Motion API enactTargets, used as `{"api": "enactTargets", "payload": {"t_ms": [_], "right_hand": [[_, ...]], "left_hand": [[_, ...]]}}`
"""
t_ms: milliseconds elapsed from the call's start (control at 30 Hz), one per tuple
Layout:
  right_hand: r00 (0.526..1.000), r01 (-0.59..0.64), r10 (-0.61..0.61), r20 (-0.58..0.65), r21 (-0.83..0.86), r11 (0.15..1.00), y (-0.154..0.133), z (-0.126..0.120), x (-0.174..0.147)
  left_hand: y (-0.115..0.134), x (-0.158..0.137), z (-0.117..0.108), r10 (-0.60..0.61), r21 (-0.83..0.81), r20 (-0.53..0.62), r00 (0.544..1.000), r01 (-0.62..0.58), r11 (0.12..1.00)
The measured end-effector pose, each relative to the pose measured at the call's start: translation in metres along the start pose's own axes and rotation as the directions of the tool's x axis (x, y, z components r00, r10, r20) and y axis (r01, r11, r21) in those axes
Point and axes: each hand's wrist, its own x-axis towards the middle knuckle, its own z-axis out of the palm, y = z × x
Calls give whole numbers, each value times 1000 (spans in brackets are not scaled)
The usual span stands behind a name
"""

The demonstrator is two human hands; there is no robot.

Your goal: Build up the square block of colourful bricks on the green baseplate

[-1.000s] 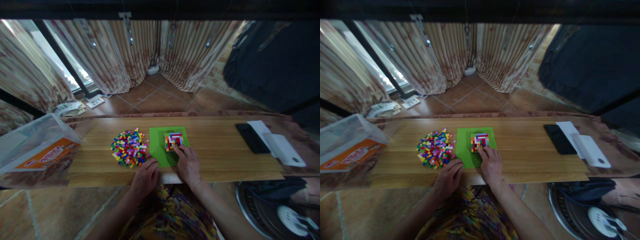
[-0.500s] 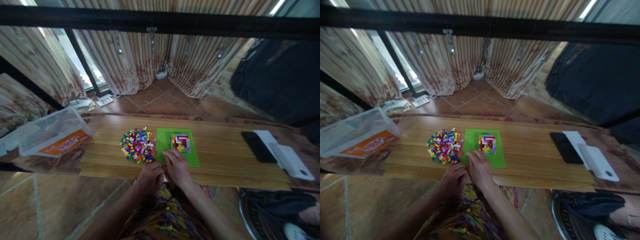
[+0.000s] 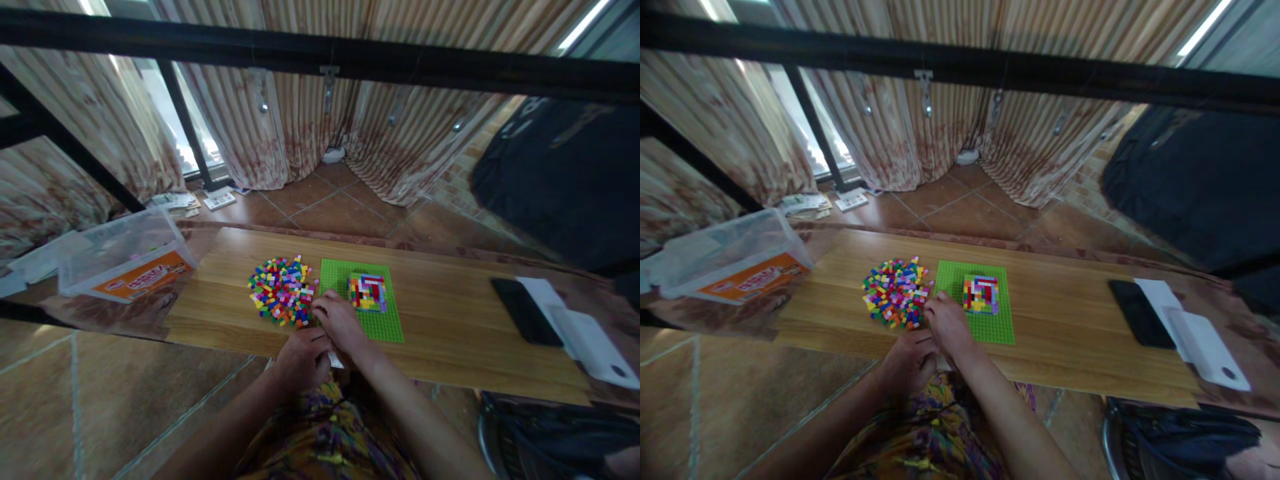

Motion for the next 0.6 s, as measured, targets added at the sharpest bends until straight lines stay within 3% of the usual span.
{"api": "enactTargets", "payload": {"t_ms": [200, 300, 467, 600], "right_hand": [[1000, -3, 3, -17, 21, 1000, 1, 2, 2], [993, 15, -3, -120, 100, 995, 2, 7, -1], [935, 88, 29, -353, 311, 946, -3, -4, -24], [864, 84, 119, -488, 374, 923, 5, -26, -47]], "left_hand": [[0, 1, 0, 4, 8, -11, 1000, -4, 1000], [-1, 1, 0, 10, 15, -11, 1000, -10, 1000], [0, 1, 0, -9, 45, 13, 1000, 8, 999], [1, 2, -2, 0, -1, 20, 1000, 0, 1000]]}}
